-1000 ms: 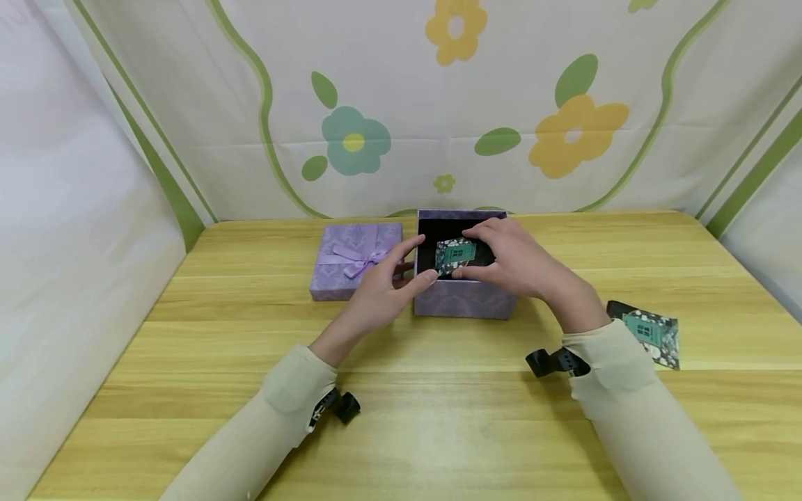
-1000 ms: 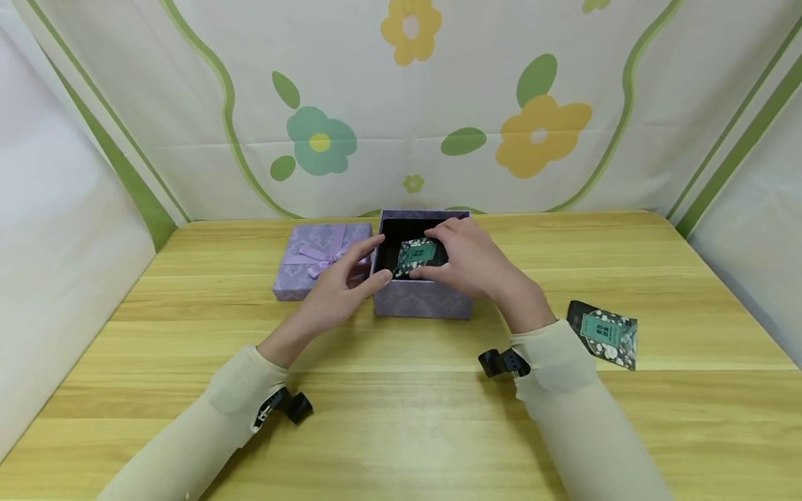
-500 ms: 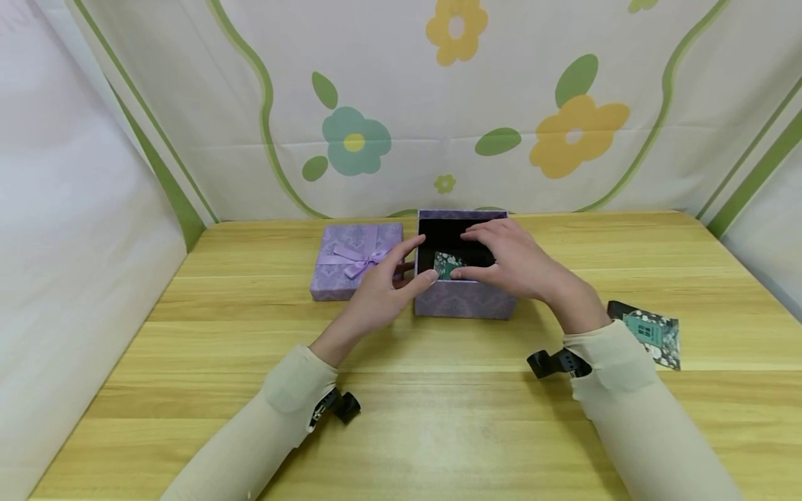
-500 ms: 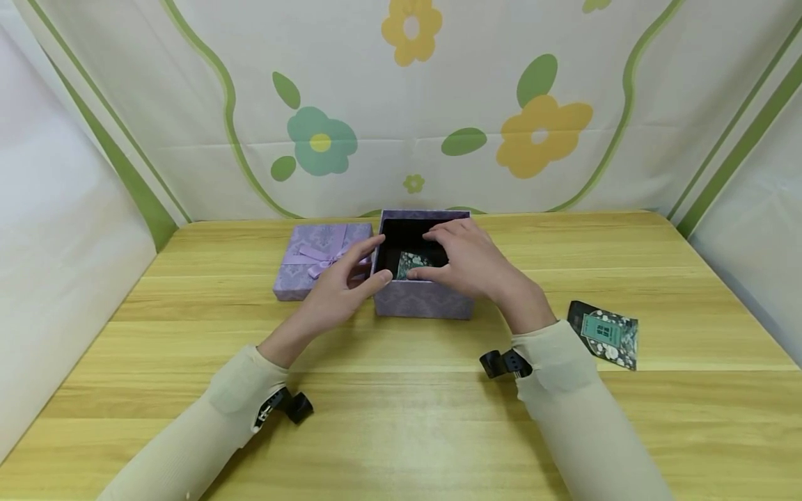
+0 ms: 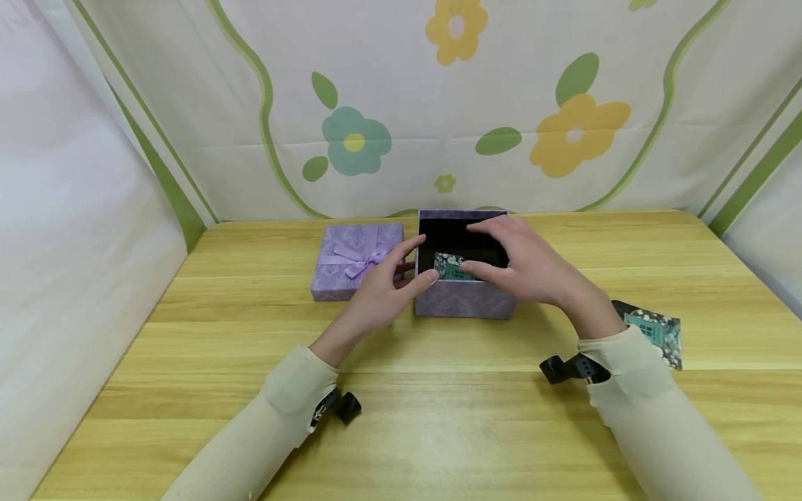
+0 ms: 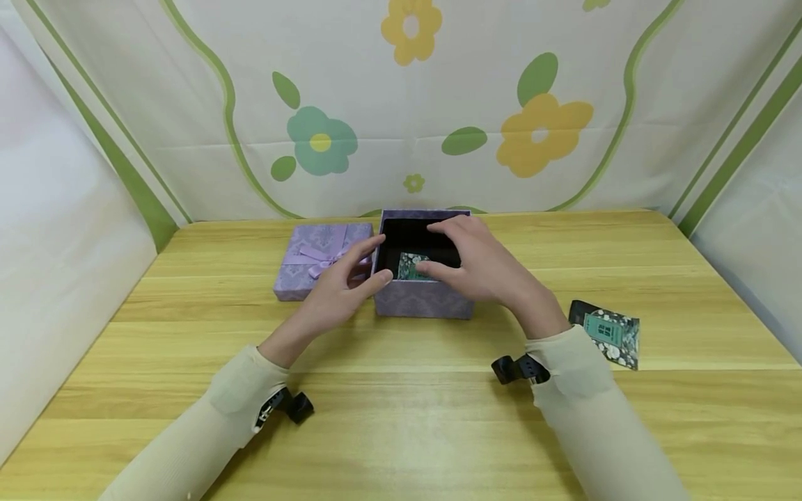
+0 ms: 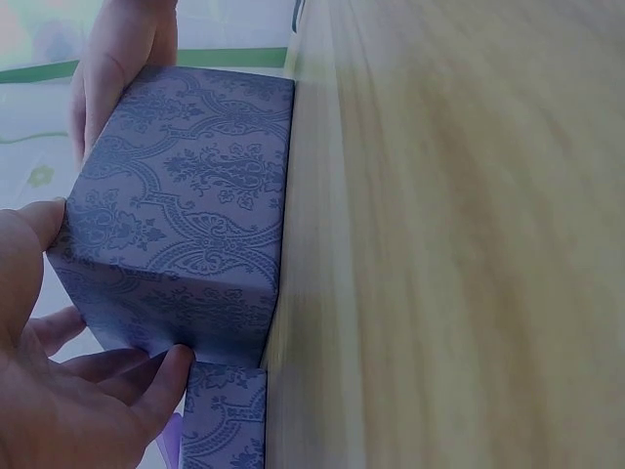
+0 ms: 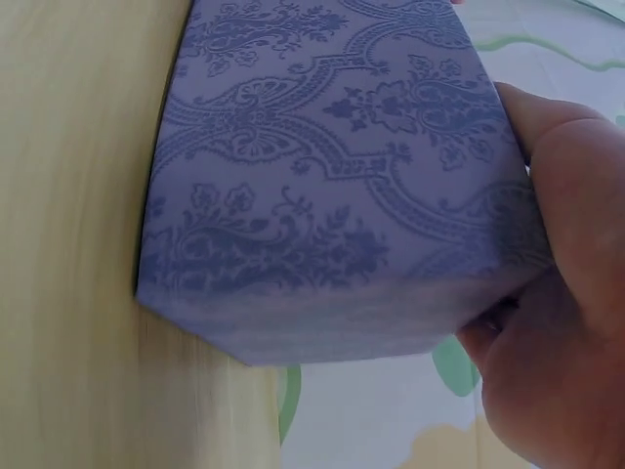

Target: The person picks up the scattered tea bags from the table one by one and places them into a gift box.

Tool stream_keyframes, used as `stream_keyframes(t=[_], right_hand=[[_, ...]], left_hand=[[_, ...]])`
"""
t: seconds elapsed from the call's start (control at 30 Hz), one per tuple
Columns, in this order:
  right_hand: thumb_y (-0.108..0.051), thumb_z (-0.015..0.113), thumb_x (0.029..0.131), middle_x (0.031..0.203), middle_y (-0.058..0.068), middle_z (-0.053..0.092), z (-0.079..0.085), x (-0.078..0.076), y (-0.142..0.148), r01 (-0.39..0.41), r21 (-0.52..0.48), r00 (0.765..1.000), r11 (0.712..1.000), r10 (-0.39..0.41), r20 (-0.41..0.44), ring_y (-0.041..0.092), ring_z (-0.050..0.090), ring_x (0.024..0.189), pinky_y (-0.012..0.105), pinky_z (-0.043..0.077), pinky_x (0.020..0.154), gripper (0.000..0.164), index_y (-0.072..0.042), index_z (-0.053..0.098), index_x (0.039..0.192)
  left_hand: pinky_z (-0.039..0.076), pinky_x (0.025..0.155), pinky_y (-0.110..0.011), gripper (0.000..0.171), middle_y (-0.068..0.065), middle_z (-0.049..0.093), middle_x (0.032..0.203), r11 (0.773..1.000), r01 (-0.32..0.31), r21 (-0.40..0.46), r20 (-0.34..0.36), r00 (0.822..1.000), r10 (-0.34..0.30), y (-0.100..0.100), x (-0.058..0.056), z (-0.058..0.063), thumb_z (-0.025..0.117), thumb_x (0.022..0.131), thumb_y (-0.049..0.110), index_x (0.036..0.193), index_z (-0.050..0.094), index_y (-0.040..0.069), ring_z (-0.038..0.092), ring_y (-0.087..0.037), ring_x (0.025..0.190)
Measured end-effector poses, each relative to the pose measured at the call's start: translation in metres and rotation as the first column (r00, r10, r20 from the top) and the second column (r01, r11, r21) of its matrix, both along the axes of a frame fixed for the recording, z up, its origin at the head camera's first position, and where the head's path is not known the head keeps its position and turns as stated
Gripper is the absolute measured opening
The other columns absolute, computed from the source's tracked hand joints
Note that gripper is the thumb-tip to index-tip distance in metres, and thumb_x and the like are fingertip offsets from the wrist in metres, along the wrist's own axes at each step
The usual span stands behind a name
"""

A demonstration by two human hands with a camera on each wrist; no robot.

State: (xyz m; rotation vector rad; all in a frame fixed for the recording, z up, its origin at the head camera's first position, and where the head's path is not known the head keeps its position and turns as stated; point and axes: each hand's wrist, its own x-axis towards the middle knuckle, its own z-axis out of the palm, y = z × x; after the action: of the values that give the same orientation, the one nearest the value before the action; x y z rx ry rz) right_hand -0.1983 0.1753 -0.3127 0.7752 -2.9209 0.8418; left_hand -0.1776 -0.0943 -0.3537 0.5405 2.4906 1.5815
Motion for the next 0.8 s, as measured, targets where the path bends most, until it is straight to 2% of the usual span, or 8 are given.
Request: stream_keyframes(t=[0.2, 0.5, 0.7, 0.8], right_hand=[[-0.042, 0.073, 0.101, 0.159, 0.013, 0.050, -0.001, 0.012, 0.021, 0.052, -0.053, 0.998, 0.997, -0.055, -0.042, 0.037, 0.043, 0.150, 0.065, 0.036, 0.120, 0.065, -0.013, 0.052, 0.155], [-0.032, 0.081, 0.096, 0.157, 0.015, 0.054, -0.003, 0.031, 0.066, 0.123, -0.111, 0.982, 0.986, -0.137, -0.128, 0.041, 0.047, 0.146, 0.067, 0.038, 0.114, 0.064, -0.013, 0.056, 0.152], [-0.031, 0.084, 0.093, 0.158, 0.017, 0.051, -0.006, 0.042, 0.098, 0.179, -0.123, 0.977, 0.976, -0.191, -0.094, 0.045, 0.045, 0.144, 0.069, 0.036, 0.110, 0.068, -0.013, 0.055, 0.153], [-0.032, 0.084, 0.093, 0.159, 0.016, 0.050, -0.009, 0.047, 0.113, 0.219, -0.108, 0.971, 0.970, -0.227, -0.072, 0.045, 0.045, 0.142, 0.057, 0.036, 0.113, 0.070, -0.016, 0.054, 0.154]], left_hand=[[0.046, 0.121, -0.052, 0.065, -0.006, 0.035, 0.173, 1.000, 0.008, 0.013, 0.003, 1.000, -0.008, 0.001, 0.000, -0.002, 0.064, 0.106, 0.044, 0.164, 0.035, 0.040, 0.052, -0.033, 0.149], [0.046, 0.121, -0.054, 0.068, -0.012, 0.038, 0.171, 1.000, 0.011, 0.020, -0.002, 1.000, -0.011, 0.000, 0.000, -0.002, 0.064, 0.106, 0.043, 0.166, 0.035, 0.032, 0.052, -0.036, 0.149], [0.046, 0.121, -0.053, 0.068, -0.012, 0.038, 0.171, 1.000, 0.007, 0.017, -0.005, 1.000, -0.007, -0.001, 0.000, -0.001, 0.064, 0.105, 0.044, 0.166, 0.035, 0.035, 0.053, -0.035, 0.148], [0.046, 0.121, -0.053, 0.066, -0.012, 0.038, 0.171, 1.000, 0.008, 0.017, -0.004, 1.000, -0.008, -0.001, 0.000, -0.002, 0.064, 0.105, 0.044, 0.165, 0.035, 0.038, 0.053, -0.035, 0.148]])
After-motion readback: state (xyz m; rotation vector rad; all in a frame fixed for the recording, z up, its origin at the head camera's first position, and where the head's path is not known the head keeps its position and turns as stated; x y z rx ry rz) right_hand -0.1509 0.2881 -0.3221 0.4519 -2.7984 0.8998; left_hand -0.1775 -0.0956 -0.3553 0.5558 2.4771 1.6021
